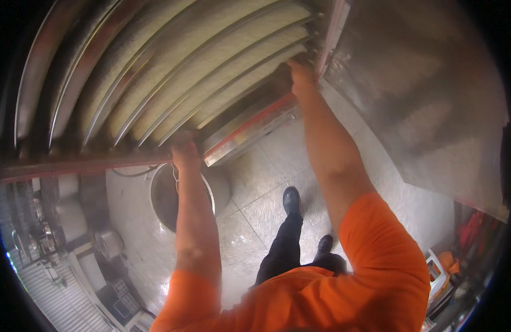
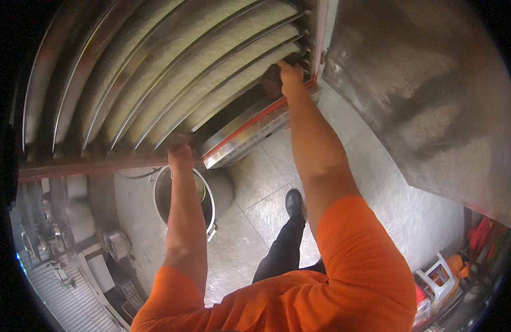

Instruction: The person uses cloth pads to pull trays of cooked rice out of a large metal steamer, carries the trays across a kitchen, and places them onto coolers and a table. They also handle a metal bowl and move a metal tray on a counter.

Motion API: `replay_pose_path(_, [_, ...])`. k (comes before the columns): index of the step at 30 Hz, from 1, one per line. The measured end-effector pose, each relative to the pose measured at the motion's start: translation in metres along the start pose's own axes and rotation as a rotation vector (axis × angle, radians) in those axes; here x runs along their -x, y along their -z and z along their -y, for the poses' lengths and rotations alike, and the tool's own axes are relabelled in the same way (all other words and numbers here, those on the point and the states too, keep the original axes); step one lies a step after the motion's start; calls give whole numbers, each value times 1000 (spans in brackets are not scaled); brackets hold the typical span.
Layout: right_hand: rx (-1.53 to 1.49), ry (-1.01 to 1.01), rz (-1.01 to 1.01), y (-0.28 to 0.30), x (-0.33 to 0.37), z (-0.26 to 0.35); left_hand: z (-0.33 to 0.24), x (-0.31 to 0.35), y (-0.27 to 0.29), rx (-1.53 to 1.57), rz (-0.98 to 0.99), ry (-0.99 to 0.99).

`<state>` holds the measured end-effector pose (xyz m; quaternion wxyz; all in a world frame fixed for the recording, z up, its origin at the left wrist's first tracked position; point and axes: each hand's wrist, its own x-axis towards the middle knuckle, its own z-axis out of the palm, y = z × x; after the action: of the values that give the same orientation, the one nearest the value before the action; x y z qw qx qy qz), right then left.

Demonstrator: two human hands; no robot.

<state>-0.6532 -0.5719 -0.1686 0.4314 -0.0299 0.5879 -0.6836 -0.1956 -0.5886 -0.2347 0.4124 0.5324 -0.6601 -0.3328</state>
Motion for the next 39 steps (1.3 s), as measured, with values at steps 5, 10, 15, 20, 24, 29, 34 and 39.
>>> replay_pose_path(5, [-115,-75,-46,68,17,-10,-59,58,-38,1055,-418,795])
replay_pose_path(10, [-118,-125,0,100,91,12,-67,136,-1,618,-207,661])
replay_pose_path(15, [-148,-111,91,129,90,-4,-139,110,10,563,-229,713])
replay_pose_path(20, [19,-123,16,155,63,24,-73,111,40,184,-243,637])
replay_pose_path(24, [463,-26,-22,145,62,69,-26,156,57,256,-68,643])
replay_pose_path(29, [792,65,84,165,2,75,-67,141,71,364,-195,815])
replay_pose_path(34, [1160,184,230,119,-18,75,-69,79,65,385,-20,686])
replay_pose_path(39, [1294,396,209,118,-56,49,-79,53,27,-186,-155,682])
